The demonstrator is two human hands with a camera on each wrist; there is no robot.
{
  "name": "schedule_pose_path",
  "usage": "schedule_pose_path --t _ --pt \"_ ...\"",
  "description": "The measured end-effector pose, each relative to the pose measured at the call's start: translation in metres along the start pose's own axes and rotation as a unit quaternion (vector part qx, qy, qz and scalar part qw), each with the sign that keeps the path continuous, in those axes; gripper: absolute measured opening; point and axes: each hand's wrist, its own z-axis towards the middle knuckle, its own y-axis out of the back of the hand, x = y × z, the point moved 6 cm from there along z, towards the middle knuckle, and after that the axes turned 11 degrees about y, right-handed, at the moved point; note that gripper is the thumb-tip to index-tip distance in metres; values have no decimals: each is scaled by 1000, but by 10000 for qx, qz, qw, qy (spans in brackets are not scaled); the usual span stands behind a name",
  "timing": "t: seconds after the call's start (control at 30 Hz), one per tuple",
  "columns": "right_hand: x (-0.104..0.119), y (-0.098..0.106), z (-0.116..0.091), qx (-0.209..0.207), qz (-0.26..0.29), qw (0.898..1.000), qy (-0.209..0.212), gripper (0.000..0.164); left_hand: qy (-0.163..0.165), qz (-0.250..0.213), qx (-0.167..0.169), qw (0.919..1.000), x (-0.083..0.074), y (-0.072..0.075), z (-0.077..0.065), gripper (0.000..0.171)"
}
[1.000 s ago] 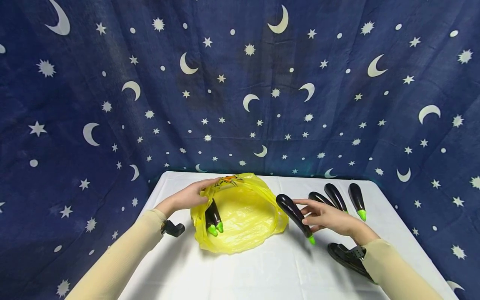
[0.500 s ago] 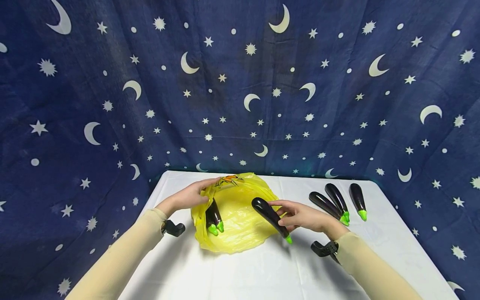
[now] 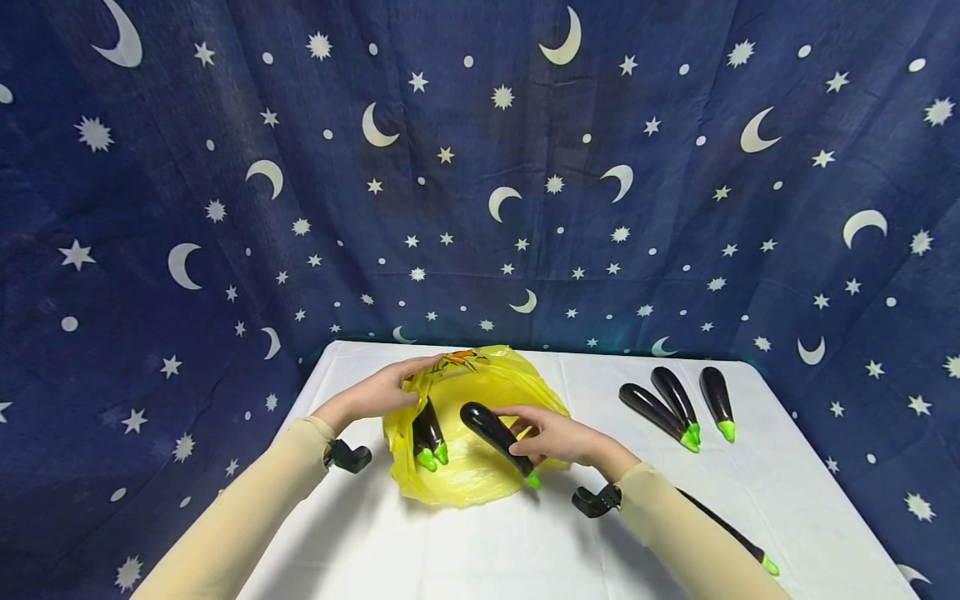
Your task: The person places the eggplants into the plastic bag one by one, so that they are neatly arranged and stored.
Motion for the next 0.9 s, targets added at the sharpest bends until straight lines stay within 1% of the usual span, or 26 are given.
schedule_pose_path --t 0.13,0.27,0.4,0.6,0.77,0.9 --pt "1 -9 13 -82 -96 9999 71 63 -15 -17 0 10000 -1 0 -1 81" --pt "-1 -18 26 -174 96 9998 12 64 -6 -23 2 10000 -2 1 -1 81" --pt "-7 -24 41 -309 331 9989 -145 64 13 -54 1 10000 -2 1 -1 81" --pt "-17 -29 63 -615 509 9959 -420 64 -49 -13 -5 10000 -2 1 -1 81" --pt "-22 -30 78 -810 656 9934 -486 64 -70 1 -27 10000 -1 1 -1 81" --pt "-24 -31 88 -946 725 9914 -534 66 -16 -34 -46 10000 -1 2 -2 81"
